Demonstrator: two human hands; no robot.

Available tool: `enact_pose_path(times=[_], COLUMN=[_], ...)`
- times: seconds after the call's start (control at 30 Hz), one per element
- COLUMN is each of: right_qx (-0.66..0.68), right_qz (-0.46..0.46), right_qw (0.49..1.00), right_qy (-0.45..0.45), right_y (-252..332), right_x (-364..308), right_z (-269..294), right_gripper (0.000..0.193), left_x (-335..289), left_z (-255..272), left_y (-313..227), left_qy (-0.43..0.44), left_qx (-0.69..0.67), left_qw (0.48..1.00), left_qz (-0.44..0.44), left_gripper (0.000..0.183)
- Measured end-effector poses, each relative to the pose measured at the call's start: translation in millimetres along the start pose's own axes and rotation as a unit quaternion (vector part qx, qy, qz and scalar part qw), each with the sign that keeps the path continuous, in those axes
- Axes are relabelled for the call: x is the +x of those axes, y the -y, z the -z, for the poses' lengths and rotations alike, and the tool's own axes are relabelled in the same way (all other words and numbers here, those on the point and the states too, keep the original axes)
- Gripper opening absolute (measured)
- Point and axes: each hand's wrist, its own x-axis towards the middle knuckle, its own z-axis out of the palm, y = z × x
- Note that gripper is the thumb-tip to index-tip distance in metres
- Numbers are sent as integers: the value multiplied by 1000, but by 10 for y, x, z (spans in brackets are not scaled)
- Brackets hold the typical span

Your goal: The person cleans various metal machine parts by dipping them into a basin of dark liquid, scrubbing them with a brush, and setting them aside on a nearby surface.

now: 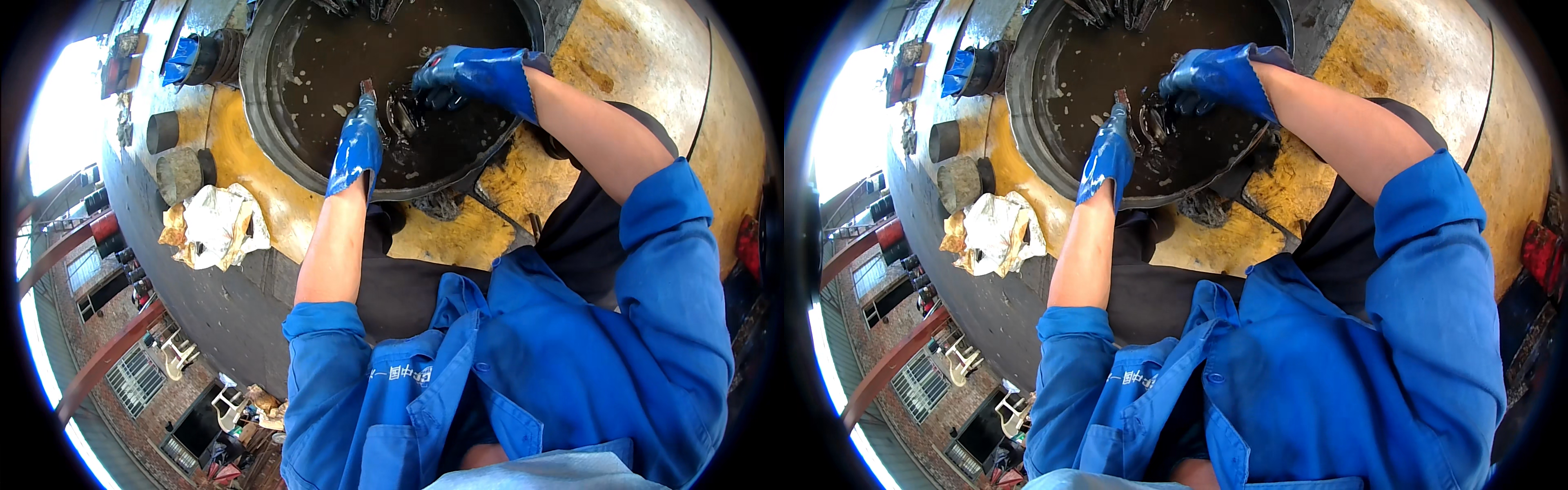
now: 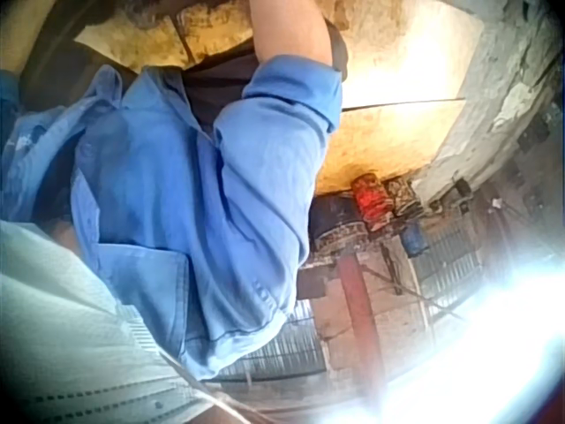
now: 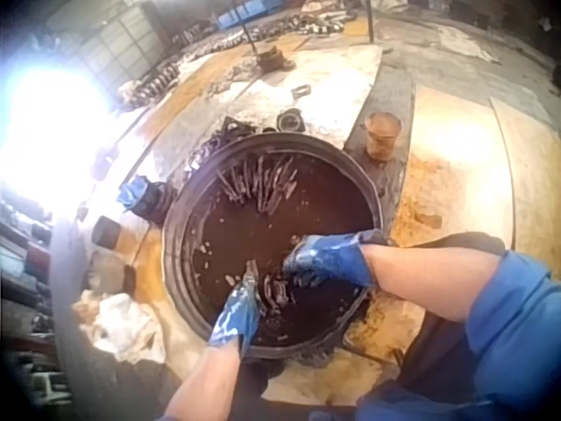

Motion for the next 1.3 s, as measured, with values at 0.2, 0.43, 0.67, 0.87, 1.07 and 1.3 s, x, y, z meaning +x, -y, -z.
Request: enact_pose_path(times=[0.2,0.43,0.67,0.87,1.07,1.3], right_qx=[-200,-507,-690,-723,-603,-361], right_qz=[73,86,167,265,110,99], right_qw=[977,857,704,637,786,923], right_qy=[-19,9,4,-36,-81,-93], right_y=[-9,196,-5,-88,25,-7], right_x=[46,-51,-168,-221,78,283], right_z=[-150,-440,-604,-628,-357,-195], right_gripper=[35,34,40,38,32,43], left_x=[96,143,462,754,656,372], left_z=[-18,-81,-86,-115,-44,73], left_y=[17,8,394,631,259,-226], left_qy=[-7,-32,-10,-43,-90,-49], left_qx=[-27,6,3,-43,-97,-22], left_qw=[999,999,999,998,991,992], left_qz=[26,30,-48,1,35,114], left_gripper=[65,67,62,53,45,56])
